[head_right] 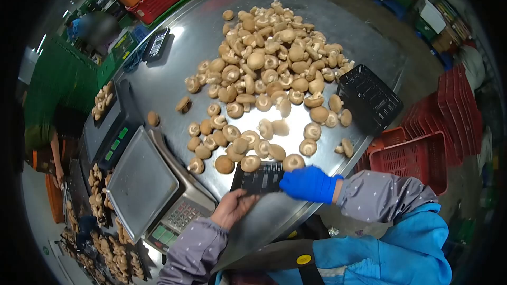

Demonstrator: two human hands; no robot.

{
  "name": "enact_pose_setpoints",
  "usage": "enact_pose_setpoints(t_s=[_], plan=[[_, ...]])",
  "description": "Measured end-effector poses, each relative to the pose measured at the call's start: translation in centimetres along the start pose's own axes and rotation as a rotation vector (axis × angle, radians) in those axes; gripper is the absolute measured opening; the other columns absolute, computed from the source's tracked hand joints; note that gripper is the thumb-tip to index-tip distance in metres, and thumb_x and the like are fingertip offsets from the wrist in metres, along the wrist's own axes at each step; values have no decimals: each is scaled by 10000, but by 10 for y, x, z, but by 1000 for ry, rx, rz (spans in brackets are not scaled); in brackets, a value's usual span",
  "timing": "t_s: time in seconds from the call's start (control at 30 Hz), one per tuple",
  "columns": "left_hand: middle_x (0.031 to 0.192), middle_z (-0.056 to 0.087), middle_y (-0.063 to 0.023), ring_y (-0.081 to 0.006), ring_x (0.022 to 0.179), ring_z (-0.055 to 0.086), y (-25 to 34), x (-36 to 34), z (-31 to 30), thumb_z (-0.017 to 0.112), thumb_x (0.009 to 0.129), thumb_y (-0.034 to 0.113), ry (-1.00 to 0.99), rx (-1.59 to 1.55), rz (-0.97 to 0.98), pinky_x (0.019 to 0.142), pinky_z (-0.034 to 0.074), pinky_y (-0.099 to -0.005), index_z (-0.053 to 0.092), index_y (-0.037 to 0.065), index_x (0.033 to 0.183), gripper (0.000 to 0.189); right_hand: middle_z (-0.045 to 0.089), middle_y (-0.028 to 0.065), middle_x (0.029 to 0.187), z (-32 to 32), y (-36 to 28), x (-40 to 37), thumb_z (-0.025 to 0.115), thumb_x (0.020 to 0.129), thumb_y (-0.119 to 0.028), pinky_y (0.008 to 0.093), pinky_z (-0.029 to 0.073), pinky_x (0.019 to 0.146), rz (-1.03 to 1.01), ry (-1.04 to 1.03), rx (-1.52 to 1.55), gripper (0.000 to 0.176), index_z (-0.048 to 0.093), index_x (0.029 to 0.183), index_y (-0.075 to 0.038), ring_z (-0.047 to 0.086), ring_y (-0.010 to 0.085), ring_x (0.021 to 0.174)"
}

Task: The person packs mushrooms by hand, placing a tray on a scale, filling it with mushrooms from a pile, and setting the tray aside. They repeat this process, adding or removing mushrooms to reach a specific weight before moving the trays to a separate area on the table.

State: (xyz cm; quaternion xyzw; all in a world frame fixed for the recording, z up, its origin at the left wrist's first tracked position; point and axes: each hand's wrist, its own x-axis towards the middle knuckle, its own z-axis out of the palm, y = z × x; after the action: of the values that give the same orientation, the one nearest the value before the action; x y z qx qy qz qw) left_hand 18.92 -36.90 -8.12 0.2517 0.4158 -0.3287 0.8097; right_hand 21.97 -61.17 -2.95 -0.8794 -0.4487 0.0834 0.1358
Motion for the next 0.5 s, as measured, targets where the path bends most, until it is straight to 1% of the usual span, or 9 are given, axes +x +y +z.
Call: enact_pose_setpoints(t_s=[0.07,0.13,0.17,0.2,0.23,0.27,0.43,0.47,0.5], plan=[[1023,463,-243,-322,871,512,17,35,31,338,859,-11,-20,-37,52,818,474,-407,329,-141,1082,259,534,70,685,-10,37,11,572,757,-239,356,441,471,130,-56,41,129,535,761,-115,558,264,593],[1043,468,-230,-328,870,530,32,77,48,340,854,-18,-122,-48,116,800,497,-408,338,-126,1085,255,556,89,714,-46,72,25,626,748,-291,362,439,579,225,113,122,223,558,822,-92,558,282,660],[1048,469,-225,-329,861,542,38,101,52,340,849,-25,-178,-103,107,785,512,-410,340,-119,1093,261,576,98,784,-64,93,33,640,744,-321,346,452,624,322,150,221,287,566,887,-83,569,273,717],[1048,469,-225,-329,861,542,41,110,65,340,849,-25,-184,-96,108,785,512,-410,340,-119,1093,261,577,119,921,-58,125,37,635,761,-342,351,456,715,426,392,318,367,550,1008,-84,566,273,829],[1051,470,-221,-327,846,554,44,118,79,342,843,-31,-185,-29,167,760,528,-406,340,-114,1102,272,546,142,1035,-78,144,46,611,789,-346,369,430,815,522,444,87,410,515,1087,-81,539,283,943],[1053,471,-217,-325,831,567,46,125,91,344,837,-37,-185,37,227,735,545,-403,339,-110,1112,284,519,160,1105,-92,175,57,598,796,-357,377,394,878,599,470,257,465,474,1155,-89,501,288,1036],[1063,475,-190,-298,831,576,54,138,117,357,835,-34,-183,119,312,688,561,-382,340,-79,1146,315,484,215,1181,-64,321,87,571,772,-479,366,396,900,699,703,390,656,422,1239,-43,499,320,1063],[1071,473,-183,-293,848,572,52,142,114,355,836,-35,-208,174,361,684,561,-379,343,-64,1155,321,510,213,1146,-58,309,96,566,753,-520,374,389,907,817,605,707,680,442,1229,-50,509,318,1054],[1080,470,-176,-288,864,569,52,147,111,353,836,-36,-232,229,409,681,562,-376,345,-49,1163,327,539,210,1097,-56,296,96,556,754,-528,367,404,886,882,578,310,654,474,1203,-59,525,313,1030]])
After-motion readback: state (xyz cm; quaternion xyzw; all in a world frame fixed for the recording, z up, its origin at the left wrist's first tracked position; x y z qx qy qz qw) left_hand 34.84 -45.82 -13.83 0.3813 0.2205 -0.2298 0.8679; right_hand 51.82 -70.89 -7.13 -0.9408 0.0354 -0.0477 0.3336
